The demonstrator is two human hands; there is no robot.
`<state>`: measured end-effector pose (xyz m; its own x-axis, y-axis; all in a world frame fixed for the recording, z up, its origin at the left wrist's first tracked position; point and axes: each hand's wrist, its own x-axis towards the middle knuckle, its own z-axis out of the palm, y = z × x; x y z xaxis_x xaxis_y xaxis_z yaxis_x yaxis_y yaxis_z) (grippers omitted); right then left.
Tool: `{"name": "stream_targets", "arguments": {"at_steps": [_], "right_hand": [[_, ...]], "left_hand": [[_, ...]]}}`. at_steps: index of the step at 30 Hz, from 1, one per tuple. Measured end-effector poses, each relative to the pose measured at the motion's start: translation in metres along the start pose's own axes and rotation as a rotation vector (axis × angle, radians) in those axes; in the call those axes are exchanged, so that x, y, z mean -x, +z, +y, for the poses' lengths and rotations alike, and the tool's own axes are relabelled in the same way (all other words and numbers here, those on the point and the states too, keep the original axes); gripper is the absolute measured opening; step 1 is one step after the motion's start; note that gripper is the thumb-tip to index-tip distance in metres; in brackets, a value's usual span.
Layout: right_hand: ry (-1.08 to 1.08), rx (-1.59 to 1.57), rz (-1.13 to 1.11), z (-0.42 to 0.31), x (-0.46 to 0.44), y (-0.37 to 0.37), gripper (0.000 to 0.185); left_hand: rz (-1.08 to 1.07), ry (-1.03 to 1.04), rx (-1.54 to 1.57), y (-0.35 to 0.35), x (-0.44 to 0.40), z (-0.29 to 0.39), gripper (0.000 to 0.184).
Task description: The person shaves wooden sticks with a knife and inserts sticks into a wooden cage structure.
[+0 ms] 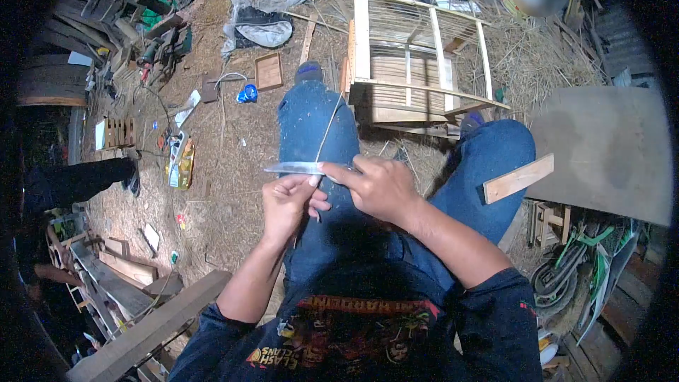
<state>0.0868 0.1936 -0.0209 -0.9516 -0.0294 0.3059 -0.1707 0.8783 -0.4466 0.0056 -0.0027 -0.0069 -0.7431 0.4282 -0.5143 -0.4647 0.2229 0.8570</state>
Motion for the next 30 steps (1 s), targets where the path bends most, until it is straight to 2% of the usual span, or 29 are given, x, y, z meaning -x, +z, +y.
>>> {"name": "stream_targets", "arguments": {"at_steps": [5,7,8,10,11,15,17,20,24,30], "right_hand": [[-0.026,-0.010,0.005,-0.007,0.008,0.000,0.048],[0.005,-0.135,0.011,-0.007,0.010,0.002,0.033],[0.006,-0.138,0.010,-0.005,0.009,0.005,0.033],[0.011,-0.192,0.129,-0.001,0.004,0.010,0.014],[0.037,-0.164,0.089,0.000,0.005,0.007,0.010],[0.125,-0.105,0.058,-0.012,-0.003,-0.003,0.011],[0.200,-0.084,-0.026,-0.010,-0.008,-0.003,0.012],[0.208,-0.044,0.077,0.002,-0.018,0.005,0.014],[0.416,-0.040,0.046,-0.002,-0.030,0.005,0.021],[0.429,0.012,0.049,-0.005,-0.030,0.014,0.023]], "left_hand": [[-0.011,0.004,-0.001,-0.004,0.001,-0.006,0.024],[-0.011,0.019,0.042,-0.004,0.002,-0.005,0.025],[-0.009,0.015,0.041,-0.004,0.002,-0.003,0.025],[0.020,0.004,0.019,-0.002,0.001,0.000,0.027],[0.019,0.003,0.021,-0.002,0.002,0.002,0.028],[0.015,0.014,0.029,-0.002,0.002,0.000,0.027],[-0.001,0.020,0.045,-0.002,0.002,-0.002,0.029],[-0.021,-0.005,0.005,-0.004,0.000,0.001,0.030],[-0.019,-0.006,-0.020,0.000,-0.001,0.006,0.031],[-0.033,-0.003,-0.015,0.000,-0.002,0.002,0.030]]}}
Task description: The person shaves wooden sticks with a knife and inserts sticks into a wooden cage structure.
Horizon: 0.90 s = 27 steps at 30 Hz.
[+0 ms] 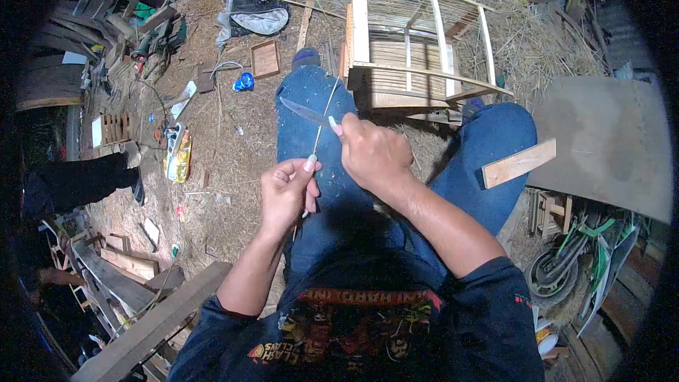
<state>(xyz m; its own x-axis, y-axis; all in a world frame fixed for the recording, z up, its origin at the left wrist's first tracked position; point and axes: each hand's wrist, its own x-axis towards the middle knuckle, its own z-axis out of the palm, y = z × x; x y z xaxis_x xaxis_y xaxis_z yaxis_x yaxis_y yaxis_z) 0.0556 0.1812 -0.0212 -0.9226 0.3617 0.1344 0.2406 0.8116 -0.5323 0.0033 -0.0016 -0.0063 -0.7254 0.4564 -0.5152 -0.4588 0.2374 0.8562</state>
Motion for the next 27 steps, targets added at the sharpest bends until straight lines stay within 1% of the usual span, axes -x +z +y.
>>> {"name": "stream_targets", "arguments": {"at_steps": [4,6,8,10,11,13,14,17,19,23,26,27], "right_hand": [[-0.073,0.010,-0.069,0.000,0.002,-0.005,0.023],[0.036,0.056,-0.073,0.000,-0.007,-0.008,0.023],[0.036,0.041,-0.066,0.001,-0.002,-0.005,0.023],[-0.061,0.028,-0.114,-0.003,0.008,-0.006,0.023],[-0.061,0.029,-0.114,-0.001,0.005,-0.009,0.023],[0.070,0.108,-0.119,-0.001,-0.007,-0.017,0.022],[0.042,0.101,-0.036,0.006,-0.012,-0.017,0.023],[0.027,0.101,-0.050,0.008,-0.011,-0.017,0.024],[-0.042,0.104,-0.008,0.004,-0.008,-0.015,0.026],[0.004,0.127,-0.043,0.002,-0.010,-0.013,0.026],[-0.003,0.104,-0.016,0.003,-0.004,-0.011,0.026],[-0.024,0.105,-0.035,0.003,-0.002,-0.011,0.022]], "left_hand": [[0.036,0.047,0.017,0.001,0.000,-0.005,0.028],[0.046,0.059,0.034,0.002,0.001,-0.006,0.028],[0.072,0.053,0.004,0.006,0.003,0.000,0.027],[0.075,0.076,-0.001,0.007,0.002,-0.004,0.026],[0.080,0.097,-0.006,0.007,0.001,-0.005,0.025],[0.099,0.109,-0.015,0.011,0.003,-0.005,0.024],[0.113,0.124,-0.030,0.012,0.004,-0.005,0.023],[0.122,0.102,-0.033,0.014,0.005,-0.003,0.024],[0.130,0.096,-0.041,0.016,0.004,-0.004,0.024],[0.140,0.063,-0.060,0.017,0.005,-0.002,0.024],[0.145,0.074,-0.072,0.018,0.005,-0.004,0.023],[0.143,0.072,-0.073,0.019,0.005,-0.005,0.023]]}}
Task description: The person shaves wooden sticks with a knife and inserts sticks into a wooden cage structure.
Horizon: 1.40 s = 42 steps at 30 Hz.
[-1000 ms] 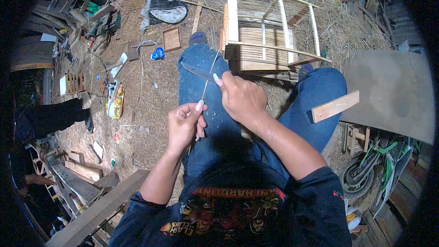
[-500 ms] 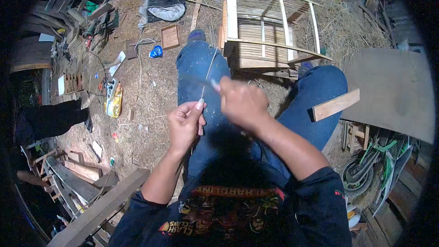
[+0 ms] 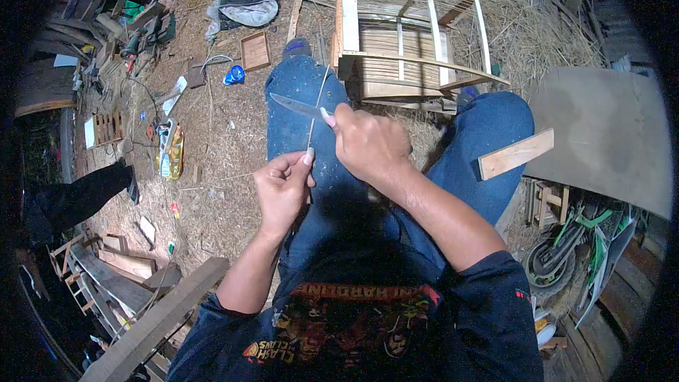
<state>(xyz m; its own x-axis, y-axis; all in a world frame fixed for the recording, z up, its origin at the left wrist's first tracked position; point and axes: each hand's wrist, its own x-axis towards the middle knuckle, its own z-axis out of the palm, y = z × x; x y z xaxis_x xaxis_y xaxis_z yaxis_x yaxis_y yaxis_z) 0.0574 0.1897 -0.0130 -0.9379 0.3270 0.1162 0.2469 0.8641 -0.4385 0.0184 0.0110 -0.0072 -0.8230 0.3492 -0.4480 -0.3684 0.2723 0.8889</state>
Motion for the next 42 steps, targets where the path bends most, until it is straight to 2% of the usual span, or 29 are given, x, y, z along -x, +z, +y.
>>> {"name": "stream_targets", "arguments": {"at_steps": [2,4,7,12,14,19,21,26,29,31,33,35,40,42], "right_hand": [[-0.022,0.000,-0.014,0.000,0.006,0.003,0.019],[-0.082,-0.107,0.023,0.000,0.014,0.007,0.025],[0.014,-0.042,-0.009,0.003,0.006,0.002,0.025],[0.022,-0.035,0.037,0.005,0.002,0.004,0.023],[-0.006,-0.017,-0.031,0.005,0.006,0.003,0.017],[-0.091,-0.089,-0.020,0.003,0.015,0.001,0.018],[0.025,-0.018,-0.055,0.005,0.003,-0.006,0.018],[-0.029,-0.021,-0.006,0.005,0.008,-0.001,0.019],[-0.020,-0.047,-0.032,0.004,0.018,0.002,0.019],[-0.114,-0.081,-0.050,0.001,0.030,0.005,0.017],[-0.109,-0.090,-0.040,0.002,0.022,0.003,0.018],[0.001,-0.002,-0.025,0.007,0.006,-0.002,0.021],[-0.119,-0.076,-0.034,0.002,0.024,0.005,0.019],[-0.084,-0.106,-0.036,0.000,0.024,0.004,0.016]], "left_hand": [[0.006,0.031,-0.002,0.000,0.000,-0.001,0.022],[0.007,0.025,0.003,0.000,0.000,0.001,0.022],[0.016,0.032,0.002,0.001,-0.002,0.000,0.021],[0.006,0.044,0.000,0.001,-0.001,-0.002,0.021],[0.018,0.085,-0.038,0.001,-0.001,-0.006,0.021],[0.023,0.081,0.004,0.002,-0.003,-0.005,0.022],[0.024,0.069,-0.017,0.001,-0.001,-0.007,0.022],[0.023,0.118,-0.048,0.001,-0.001,-0.011,0.022],[0.025,0.103,-0.036,0.001,0.000,-0.012,0.021],[0.015,0.098,-0.034,0.000,0.000,-0.009,0.021],[0.015,0.097,-0.024,0.001,-0.002,-0.007,0.021],[0.017,0.058,-0.008,0.001,-0.001,-0.007,0.020],[0.005,0.062,-0.020,0.000,-0.001,-0.004,0.020],[0.001,0.058,-0.016,-0.002,-0.002,-0.004,0.020]]}}
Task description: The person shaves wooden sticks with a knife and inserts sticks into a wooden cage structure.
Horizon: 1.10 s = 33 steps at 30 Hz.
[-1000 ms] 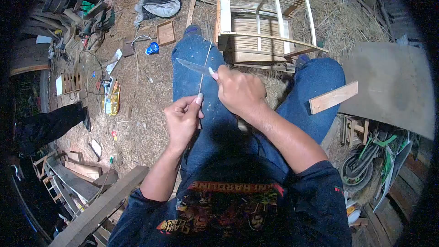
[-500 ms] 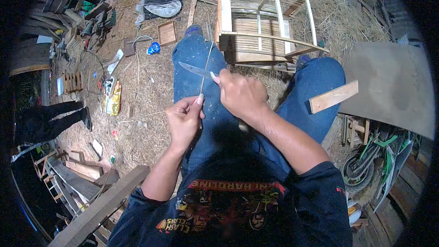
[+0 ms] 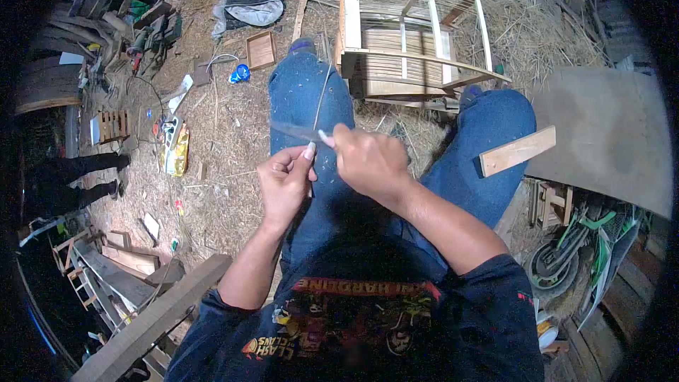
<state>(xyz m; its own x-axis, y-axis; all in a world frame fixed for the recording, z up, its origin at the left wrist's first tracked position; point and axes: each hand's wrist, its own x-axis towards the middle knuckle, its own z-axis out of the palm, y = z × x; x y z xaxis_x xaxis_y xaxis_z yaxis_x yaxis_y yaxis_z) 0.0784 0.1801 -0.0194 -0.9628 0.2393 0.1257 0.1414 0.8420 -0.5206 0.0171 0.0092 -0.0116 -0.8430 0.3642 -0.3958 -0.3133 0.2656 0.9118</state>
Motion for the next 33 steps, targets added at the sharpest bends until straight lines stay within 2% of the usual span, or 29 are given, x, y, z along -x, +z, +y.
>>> {"name": "stream_targets", "arguments": {"at_steps": [5,11,15,20,33], "right_hand": [[0.098,0.029,0.026,0.004,-0.014,-0.003,0.018],[0.062,0.013,0.081,0.003,-0.010,0.001,0.020],[0.002,0.047,0.104,0.001,-0.006,0.002,0.017],[0.026,0.062,0.087,0.001,-0.010,0.006,0.018],[-0.006,0.063,0.114,0.003,-0.006,0.004,0.017]], "left_hand": [[-0.099,-0.018,0.042,-0.008,0.006,0.007,0.023],[-0.097,-0.051,-0.140,-0.015,0.012,0.008,0.026],[-0.108,-0.036,-0.141,-0.015,0.010,0.006,0.027],[-0.135,-0.065,-0.168,-0.014,0.007,0.013,0.027],[-0.102,-0.109,-0.007,-0.009,0.004,0.008,0.021]]}}
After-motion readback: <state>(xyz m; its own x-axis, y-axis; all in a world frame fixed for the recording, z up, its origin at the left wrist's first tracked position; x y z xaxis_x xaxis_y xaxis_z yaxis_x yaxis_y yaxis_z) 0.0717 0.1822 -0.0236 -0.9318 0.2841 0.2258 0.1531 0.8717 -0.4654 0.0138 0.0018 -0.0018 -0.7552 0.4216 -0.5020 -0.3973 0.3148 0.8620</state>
